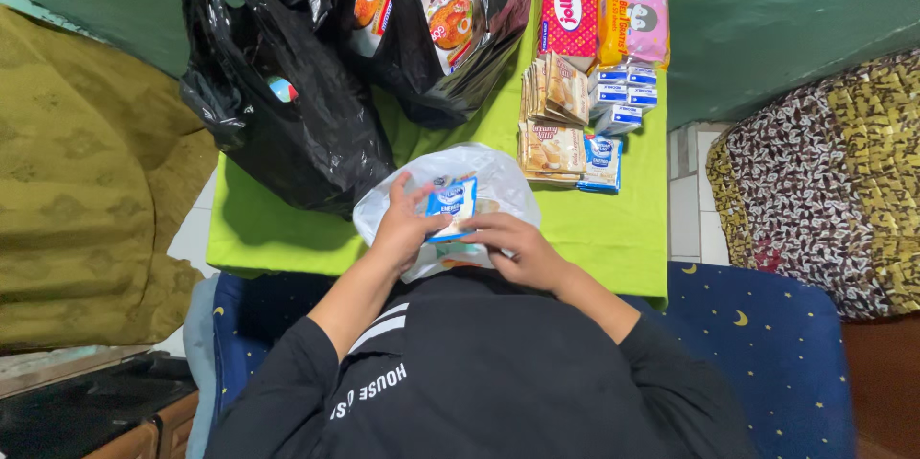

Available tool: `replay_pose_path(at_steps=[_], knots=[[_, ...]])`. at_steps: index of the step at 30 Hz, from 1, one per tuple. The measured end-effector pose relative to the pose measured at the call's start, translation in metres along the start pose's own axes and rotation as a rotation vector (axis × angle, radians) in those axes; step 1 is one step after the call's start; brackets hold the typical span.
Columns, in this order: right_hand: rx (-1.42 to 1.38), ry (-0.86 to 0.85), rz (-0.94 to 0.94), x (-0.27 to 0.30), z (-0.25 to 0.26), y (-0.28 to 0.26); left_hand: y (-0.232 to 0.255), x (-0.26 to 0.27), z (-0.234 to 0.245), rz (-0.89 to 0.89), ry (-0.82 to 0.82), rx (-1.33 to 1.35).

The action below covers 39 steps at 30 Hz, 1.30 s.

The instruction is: The person unloads grocery items from a white plastic bag by hand, placing snack packs and milk cartons onto a green table next to other bags and stacked items.

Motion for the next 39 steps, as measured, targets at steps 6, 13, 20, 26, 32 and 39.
replay_pose_path(at_steps=[6,13,20,26,32,39], knots=[[-0.946,0.309,-0.515,-0.003,-0.008,0.039,0.028,0.017,-0.023,-0.327,-0.221,-0.134],[-1.169,0.376,-0.585,0.001,-0.012,0.04,0.03,0.01,-0.04,-0.341,-0.38,-0.145],[-0.995,0.775,-0.436,0.08,0.032,0.146,0.051,0.004,-0.036,-0.208,-0.368,-0.856],[-0.643,0.989,-0.73,0.158,0.102,0.252,0.012,-0.007,-0.012,-0.073,-0.445,-1.397],[-0.382,0.932,-0.91,0.146,0.105,0.275,0.012,-0.016,0.001,-0.048,-0.218,-1.687],[0.143,0.954,-0.977,0.122,0.103,0.279,0.022,-0.015,0.004,-0.088,-0.106,-1.682]])
Point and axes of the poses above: each hand's wrist, its own x-axis away from the middle knuckle, its own z-axis out of the back of the hand, y = z × x, the point moved 3 cm from there along -x, towards the middle knuckle, and after that the axes turned 7 degrees about -y, right-handed, at the moved point
